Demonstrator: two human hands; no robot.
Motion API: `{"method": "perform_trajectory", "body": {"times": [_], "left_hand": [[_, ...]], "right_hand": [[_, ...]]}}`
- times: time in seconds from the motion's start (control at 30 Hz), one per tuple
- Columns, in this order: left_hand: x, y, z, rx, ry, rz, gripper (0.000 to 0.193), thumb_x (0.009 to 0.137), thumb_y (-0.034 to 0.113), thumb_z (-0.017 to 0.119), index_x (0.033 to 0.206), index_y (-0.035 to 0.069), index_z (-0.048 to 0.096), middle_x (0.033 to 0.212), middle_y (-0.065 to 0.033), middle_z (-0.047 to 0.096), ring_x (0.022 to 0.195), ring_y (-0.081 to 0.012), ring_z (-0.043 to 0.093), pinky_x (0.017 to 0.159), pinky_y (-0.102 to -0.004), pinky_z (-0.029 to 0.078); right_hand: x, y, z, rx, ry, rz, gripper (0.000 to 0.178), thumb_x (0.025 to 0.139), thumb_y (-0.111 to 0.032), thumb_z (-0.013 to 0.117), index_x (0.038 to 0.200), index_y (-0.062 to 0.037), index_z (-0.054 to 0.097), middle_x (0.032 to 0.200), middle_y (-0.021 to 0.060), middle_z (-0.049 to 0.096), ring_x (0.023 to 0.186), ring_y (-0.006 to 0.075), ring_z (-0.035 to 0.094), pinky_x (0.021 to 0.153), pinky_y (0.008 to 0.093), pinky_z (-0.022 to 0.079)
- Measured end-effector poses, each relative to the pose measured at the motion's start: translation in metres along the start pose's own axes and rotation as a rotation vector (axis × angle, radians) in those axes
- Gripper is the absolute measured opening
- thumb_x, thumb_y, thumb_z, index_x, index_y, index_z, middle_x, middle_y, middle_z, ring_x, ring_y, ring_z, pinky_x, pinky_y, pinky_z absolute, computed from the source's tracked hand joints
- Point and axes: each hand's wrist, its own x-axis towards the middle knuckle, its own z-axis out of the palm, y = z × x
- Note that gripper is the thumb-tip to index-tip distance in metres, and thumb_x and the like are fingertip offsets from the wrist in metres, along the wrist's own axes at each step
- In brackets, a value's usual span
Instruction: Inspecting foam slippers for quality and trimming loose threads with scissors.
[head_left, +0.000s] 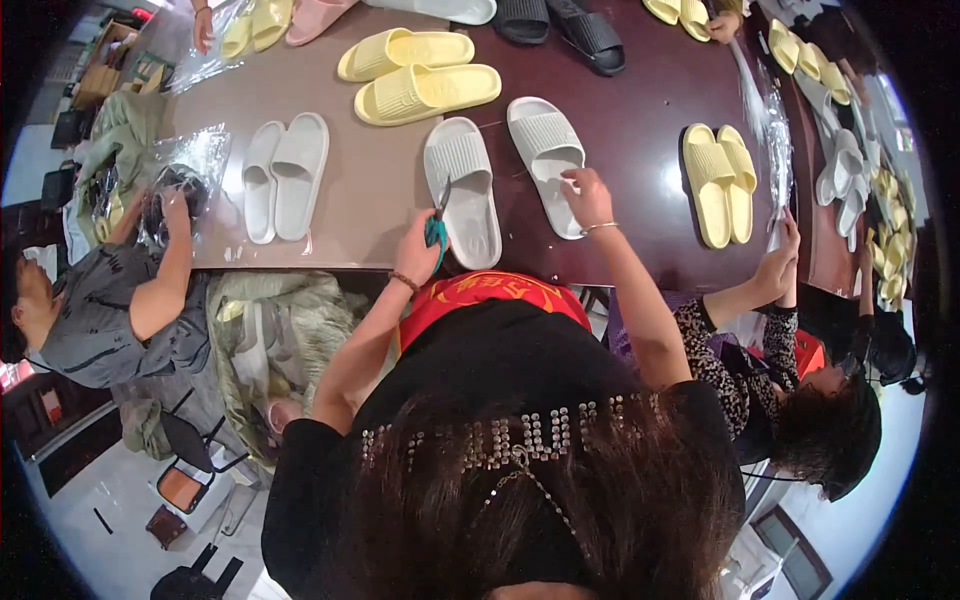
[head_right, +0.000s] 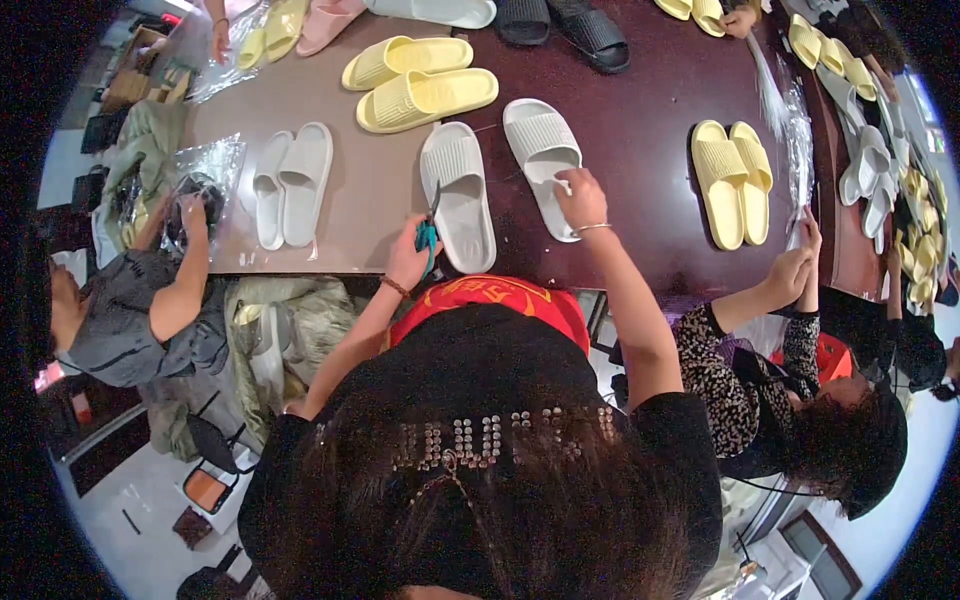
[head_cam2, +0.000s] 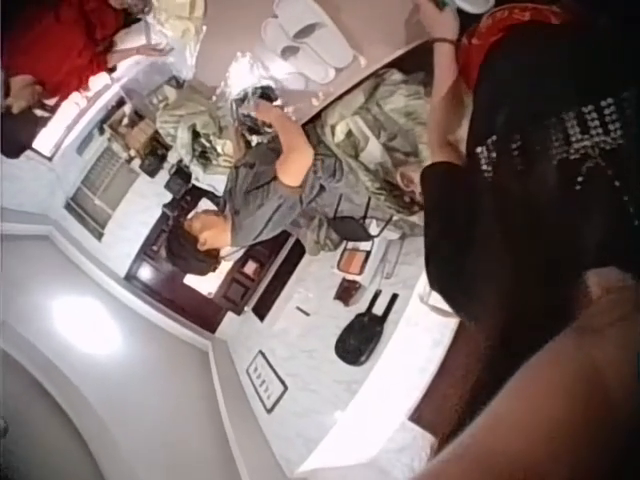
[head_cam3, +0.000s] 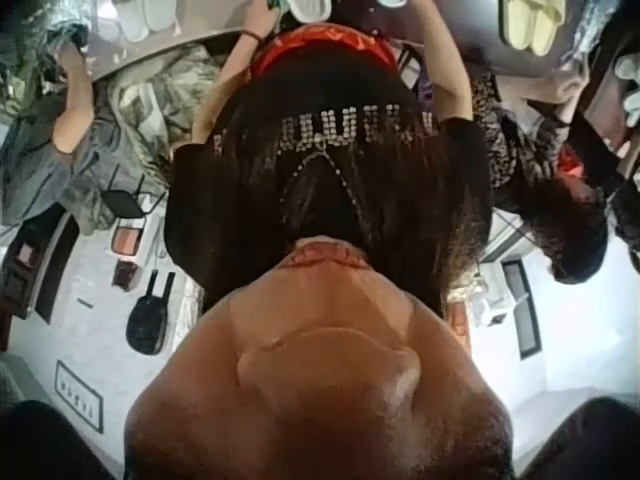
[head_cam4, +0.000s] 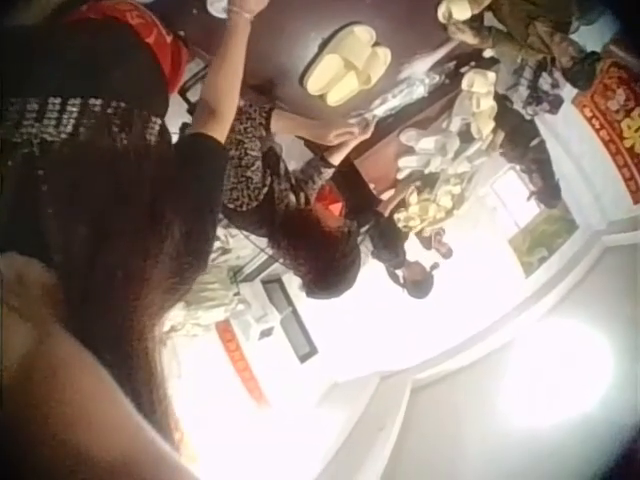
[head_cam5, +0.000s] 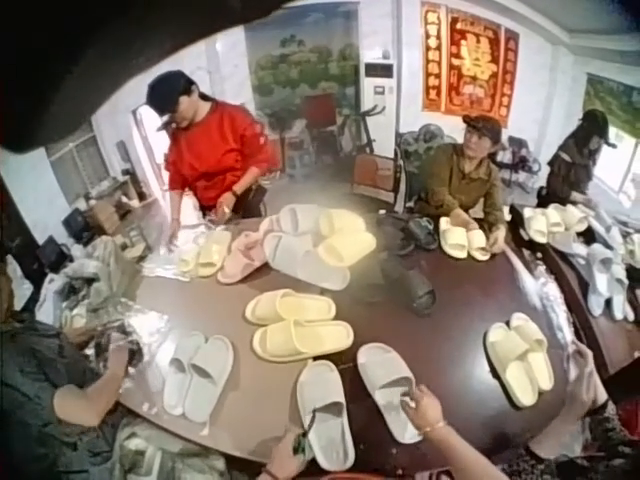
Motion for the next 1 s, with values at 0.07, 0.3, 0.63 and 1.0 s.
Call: {"method": "perform_trajectory", "body": {"times": [0.07,0.3,0.63,1.0], "left_hand": [[0.007,-0.003,0.002,0.118,0.182,0.097,0.046,0.067,0.010,0.058,0.109,0.007,0.039,0.087,-0.0185,0.054,0.083,-0.0335,0.053,0.072,-0.0383,0.042],[0.021,0.024,0.039,-0.023,0.075,0.198,0.049,0.070,0.006,0.056,0.114,0.005,0.034,0.085,-0.0133,0.054,0.074,-0.0284,0.054,0.069,-0.0350,0.043],[0.050,0.012,0.025,-0.515,0.140,-0.103,0.049,0.071,0.000,0.052,0.115,0.005,0.031,0.086,-0.0103,0.053,0.075,-0.0216,0.054,0.066,-0.0317,0.043],[0.073,0.046,0.037,-0.163,0.035,0.201,0.049,0.069,0.002,0.055,0.113,0.006,0.034,0.084,-0.0140,0.056,0.075,-0.0239,0.057,0.066,-0.0332,0.045]], "right_hand": [[-0.004,-0.014,0.017,-0.022,0.114,-0.162,0.032,0.070,-0.022,0.058,0.097,-0.0058,0.052,0.096,0.0158,0.054,0.084,0.0314,0.052,0.072,0.0386,0.042],[0.032,-0.031,0.068,0.151,-0.083,0.205,0.035,0.066,-0.029,0.059,0.089,-0.0045,0.055,0.093,0.0184,0.053,0.085,0.0317,0.052,0.072,0.0368,0.042],[0.015,-0.049,0.042,-0.032,-0.071,0.203,0.037,0.064,-0.031,0.059,0.089,-0.0028,0.055,0.096,0.0147,0.050,0.087,0.0311,0.051,0.074,0.0366,0.042],[-0.002,-0.007,0.028,-0.060,-0.018,0.384,0.036,0.067,-0.030,0.057,0.089,-0.0023,0.052,0.096,0.0152,0.051,0.085,0.0328,0.052,0.074,0.0407,0.042]]}}
